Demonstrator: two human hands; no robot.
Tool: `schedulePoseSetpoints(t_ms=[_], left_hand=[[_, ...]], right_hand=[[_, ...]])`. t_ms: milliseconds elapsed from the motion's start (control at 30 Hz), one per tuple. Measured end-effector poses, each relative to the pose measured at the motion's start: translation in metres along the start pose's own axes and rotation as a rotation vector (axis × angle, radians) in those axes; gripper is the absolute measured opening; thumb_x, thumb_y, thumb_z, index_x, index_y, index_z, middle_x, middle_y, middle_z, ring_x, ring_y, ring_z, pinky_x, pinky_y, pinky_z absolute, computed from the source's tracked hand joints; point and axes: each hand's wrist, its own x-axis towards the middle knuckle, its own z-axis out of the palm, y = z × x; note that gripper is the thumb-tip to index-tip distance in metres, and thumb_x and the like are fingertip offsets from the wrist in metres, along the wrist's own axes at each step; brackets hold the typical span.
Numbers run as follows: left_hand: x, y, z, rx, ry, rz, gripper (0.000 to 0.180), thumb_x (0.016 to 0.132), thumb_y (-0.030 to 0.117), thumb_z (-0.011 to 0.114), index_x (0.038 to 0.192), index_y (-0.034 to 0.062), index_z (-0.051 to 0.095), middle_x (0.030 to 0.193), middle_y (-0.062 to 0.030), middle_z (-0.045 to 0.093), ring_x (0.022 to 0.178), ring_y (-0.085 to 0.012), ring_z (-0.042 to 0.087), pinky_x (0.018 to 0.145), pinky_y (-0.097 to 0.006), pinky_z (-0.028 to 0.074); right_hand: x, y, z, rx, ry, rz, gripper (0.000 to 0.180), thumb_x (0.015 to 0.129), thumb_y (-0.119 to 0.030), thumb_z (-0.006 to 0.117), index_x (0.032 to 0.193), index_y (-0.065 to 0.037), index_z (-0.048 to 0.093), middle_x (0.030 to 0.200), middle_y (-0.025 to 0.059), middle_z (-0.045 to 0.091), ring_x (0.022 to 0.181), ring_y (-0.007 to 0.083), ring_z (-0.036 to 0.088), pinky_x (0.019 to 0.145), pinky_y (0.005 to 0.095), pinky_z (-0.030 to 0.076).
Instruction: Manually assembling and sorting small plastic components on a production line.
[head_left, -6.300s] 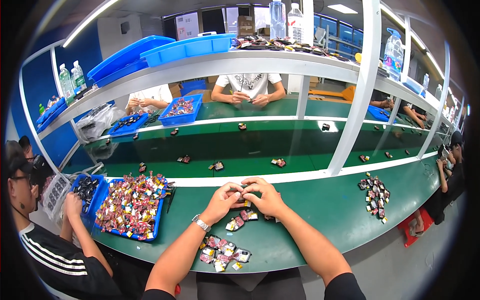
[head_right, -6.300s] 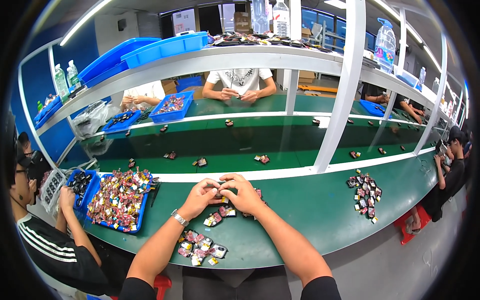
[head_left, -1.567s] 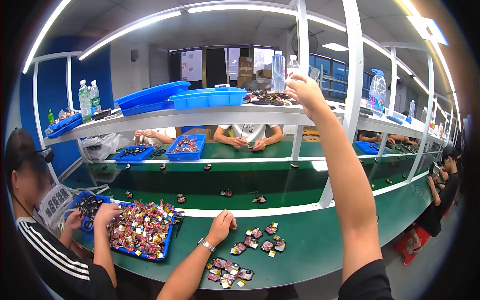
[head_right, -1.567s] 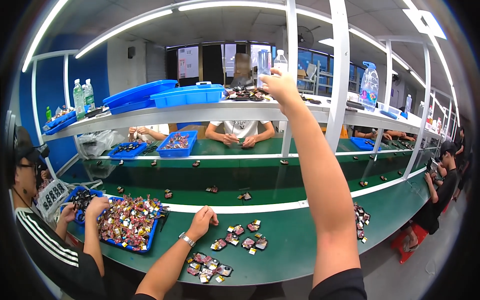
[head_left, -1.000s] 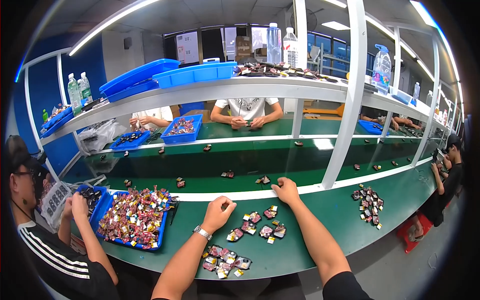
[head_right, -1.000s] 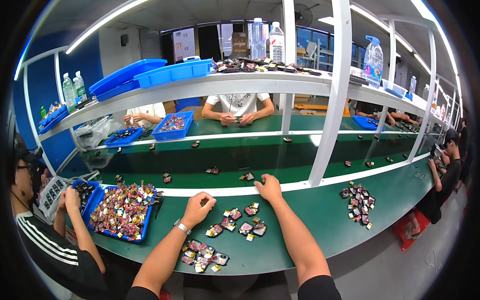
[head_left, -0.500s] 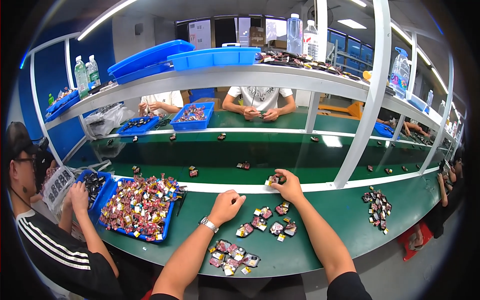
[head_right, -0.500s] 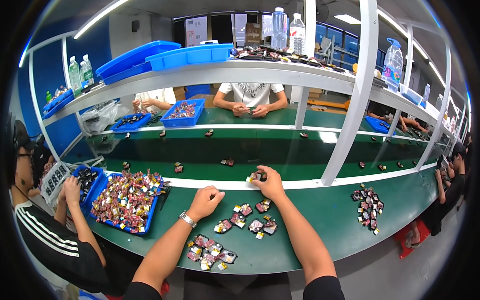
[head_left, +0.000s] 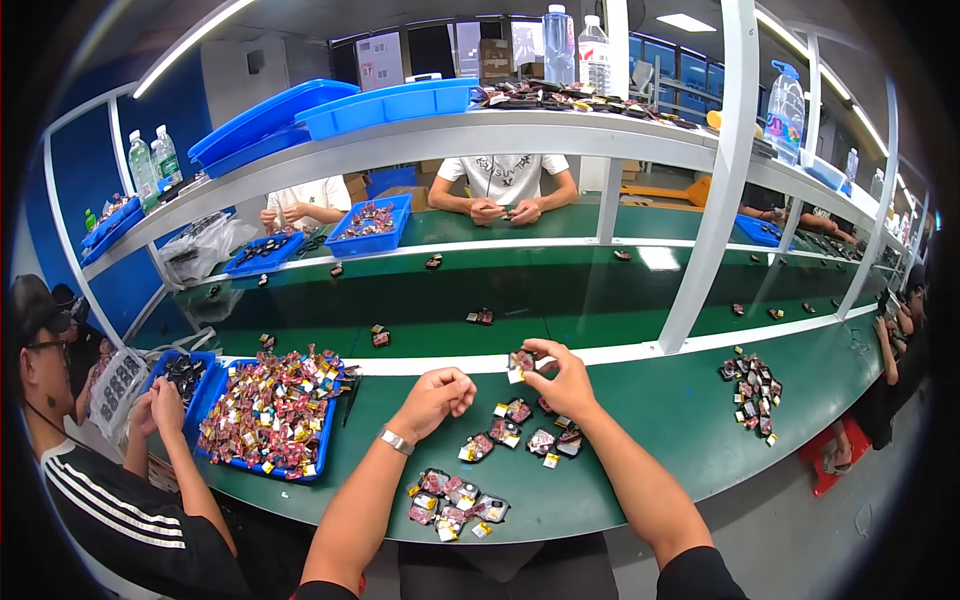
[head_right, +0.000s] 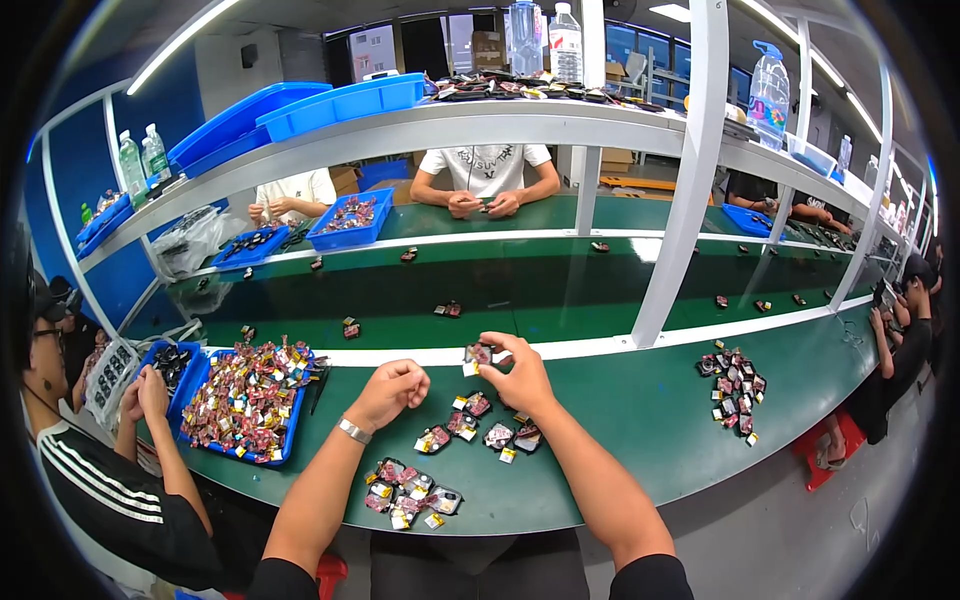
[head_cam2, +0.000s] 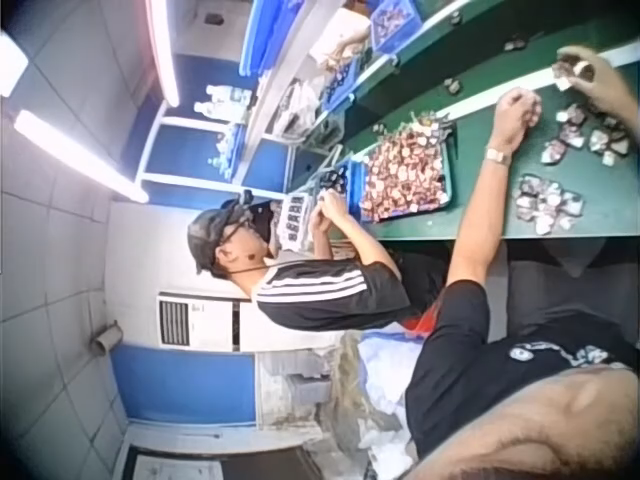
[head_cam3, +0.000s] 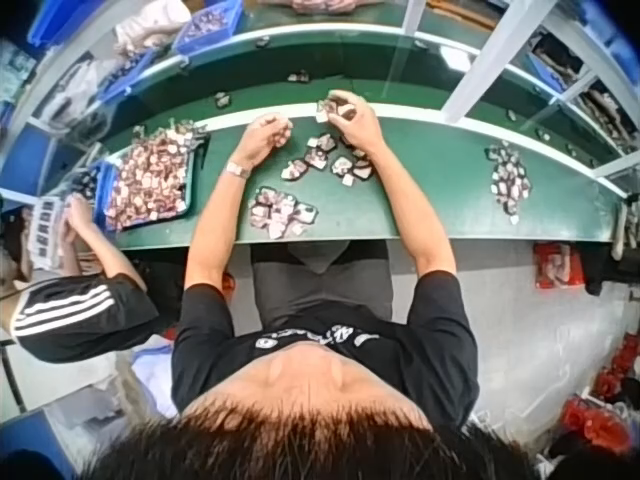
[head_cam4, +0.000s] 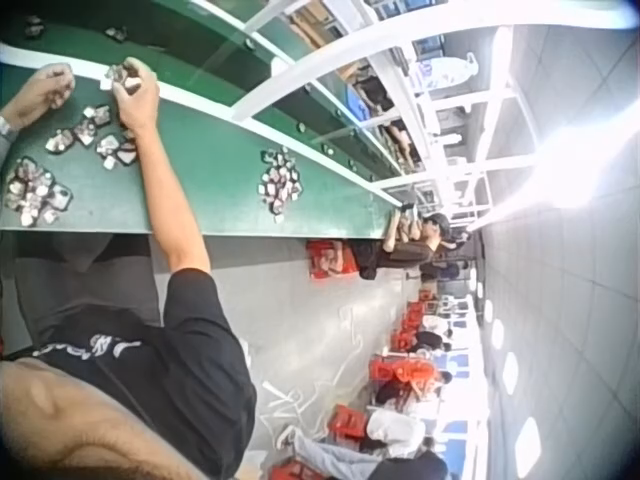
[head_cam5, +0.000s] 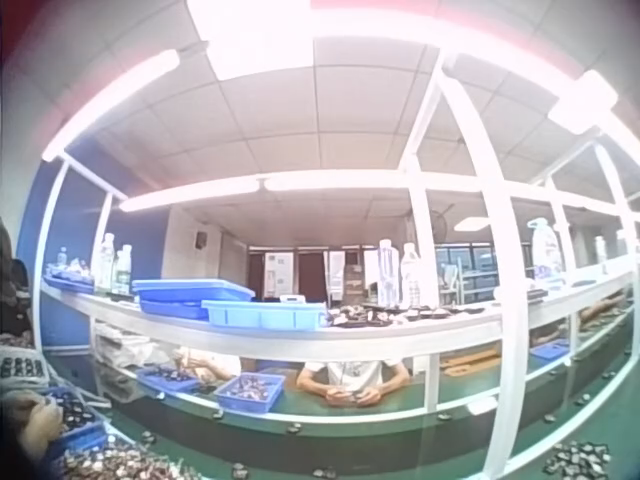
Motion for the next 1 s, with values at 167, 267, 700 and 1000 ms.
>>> schedulePoseSetpoints(t_ms=[167, 267, 700, 1000], left_hand=[[0.007, 0.003, 0.029, 0.025, 0.229, -0.072, 0.027, 0.098, 0.020, 0.054, 0.117, 0.0002, 0.056, 0.097, -0.0071, 0.061, 0.078, -0.0117, 0.061, 0.067, -0.023, 0.051], [0.007, 0.002, 0.034, 0.020, 0.159, -0.082, 0.032, 0.100, 0.020, 0.051, 0.124, -0.0006, 0.052, 0.103, -0.0076, 0.061, 0.081, -0.0127, 0.062, 0.069, -0.025, 0.053], [0.007, -0.003, 0.031, -0.049, 0.242, -0.096, 0.033, 0.095, 0.007, 0.053, 0.128, 0.0012, 0.052, 0.107, -0.0073, 0.062, 0.085, -0.0118, 0.061, 0.073, -0.026, 0.052], [0.009, -0.001, 0.042, -0.017, 0.258, -0.113, 0.036, 0.092, -0.001, 0.054, 0.127, 0.0001, 0.050, 0.115, -0.0109, 0.060, 0.100, -0.0175, 0.064, 0.087, -0.032, 0.056]], right_hand=[[-0.007, -0.031, -0.001, -0.086, -0.241, -0.217, 0.061, 0.072, -0.007, 0.076, 0.131, -0.012, 0.056, 0.122, 0.0066, 0.062, 0.111, 0.0243, 0.055, 0.092, 0.0347, 0.048], [-0.010, -0.036, 0.002, -0.120, -0.324, -0.226, 0.066, 0.072, -0.009, 0.077, 0.134, -0.016, 0.055, 0.129, 0.0081, 0.057, 0.114, 0.0265, 0.054, 0.096, 0.0368, 0.047], [-0.015, -0.037, 0.014, -0.198, -0.250, -0.377, 0.034, 0.076, -0.006, 0.070, 0.110, -0.007, 0.065, 0.131, 0.0115, 0.053, 0.123, 0.0309, 0.048, 0.103, 0.0407, 0.042], [-0.014, -0.038, 0.013, -0.313, -0.262, -0.486, 0.020, 0.074, -0.008, 0.074, 0.093, -0.008, 0.068, 0.126, 0.0101, 0.056, 0.119, 0.0309, 0.050, 0.098, 0.0403, 0.045]])
